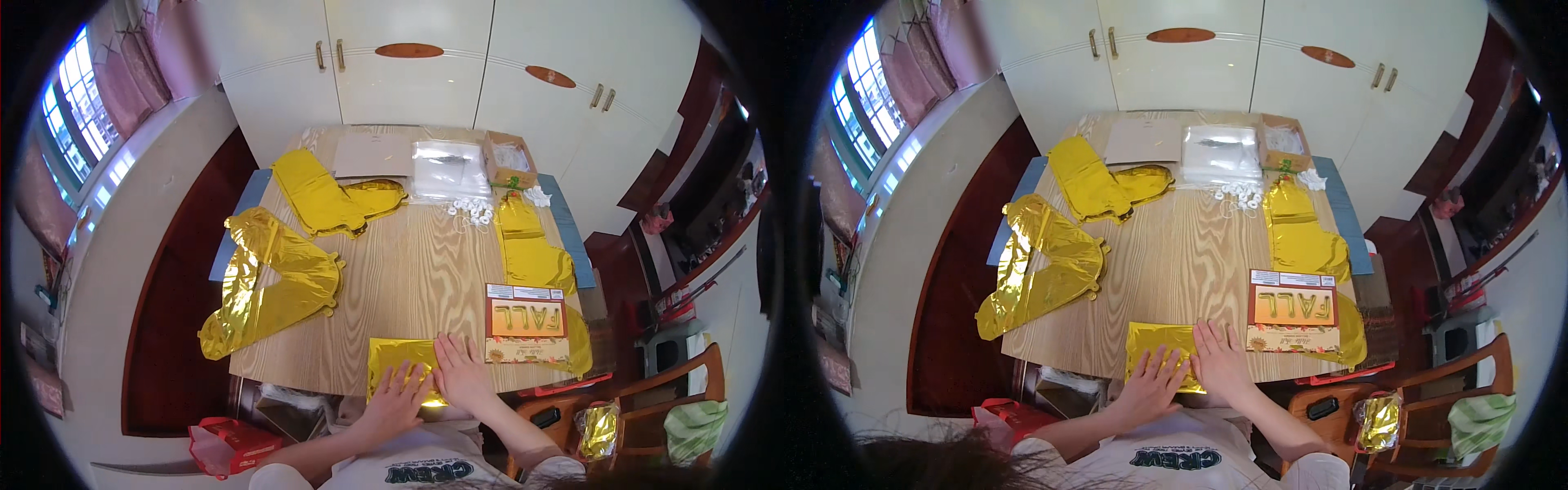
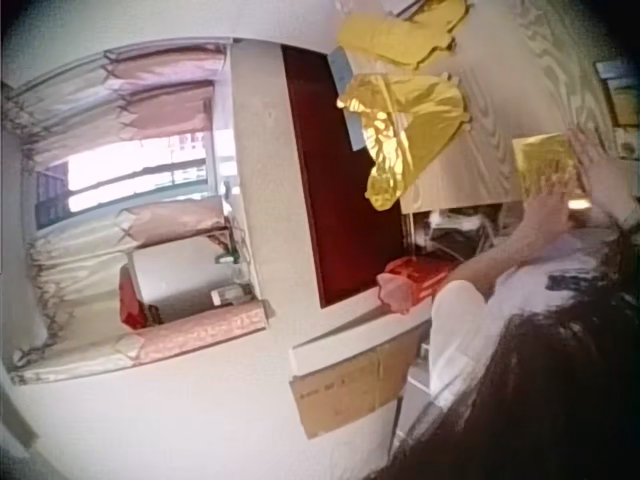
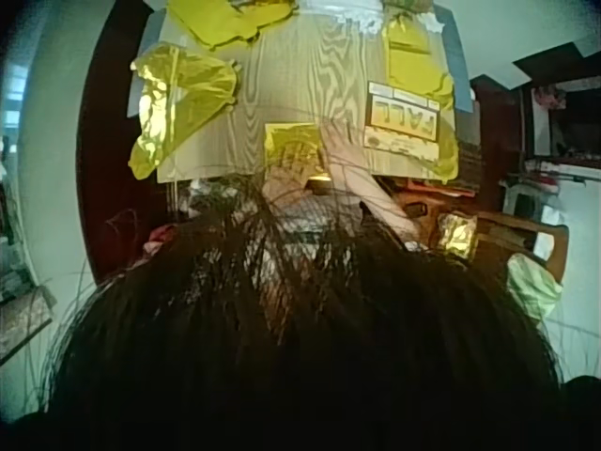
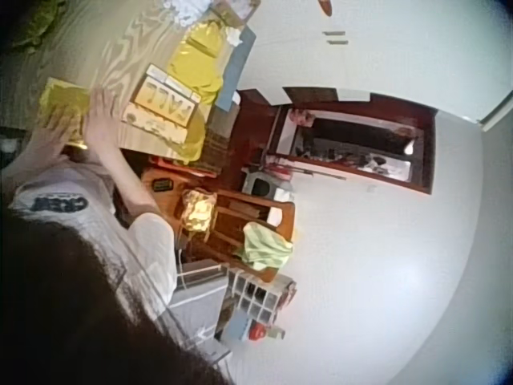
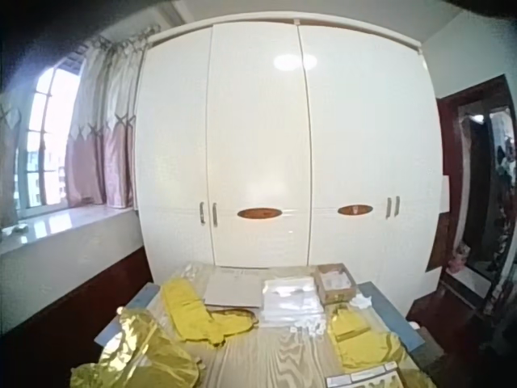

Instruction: Folding gold-colored foil sheets into specific shapes on a wooden table.

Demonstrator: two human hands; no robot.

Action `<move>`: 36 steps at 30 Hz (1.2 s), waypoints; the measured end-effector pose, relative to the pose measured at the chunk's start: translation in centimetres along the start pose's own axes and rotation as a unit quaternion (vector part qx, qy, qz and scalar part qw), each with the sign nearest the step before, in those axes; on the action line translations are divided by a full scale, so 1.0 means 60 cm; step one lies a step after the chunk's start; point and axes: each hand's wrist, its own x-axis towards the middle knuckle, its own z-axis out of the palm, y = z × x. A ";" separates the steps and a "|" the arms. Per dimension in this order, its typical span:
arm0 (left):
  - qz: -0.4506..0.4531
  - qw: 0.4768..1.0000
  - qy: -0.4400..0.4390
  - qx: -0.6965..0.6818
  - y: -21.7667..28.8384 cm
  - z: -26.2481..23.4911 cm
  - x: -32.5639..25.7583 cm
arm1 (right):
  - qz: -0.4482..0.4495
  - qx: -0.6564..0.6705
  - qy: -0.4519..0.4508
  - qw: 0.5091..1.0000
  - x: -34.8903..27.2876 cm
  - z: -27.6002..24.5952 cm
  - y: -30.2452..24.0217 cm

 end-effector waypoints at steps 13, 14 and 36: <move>-0.006 0.998 0.055 -0.014 -0.024 0.014 -0.035 | 0.118 -0.029 -0.105 0.987 -0.072 -0.091 0.125; -0.018 0.996 0.063 -0.054 -0.030 0.012 -0.036 | 0.143 -0.028 -0.119 0.982 -0.088 -0.089 0.137; -0.320 0.361 0.247 -0.840 -0.143 -0.071 -0.073 | 0.193 0.351 0.182 0.898 0.095 -0.065 0.081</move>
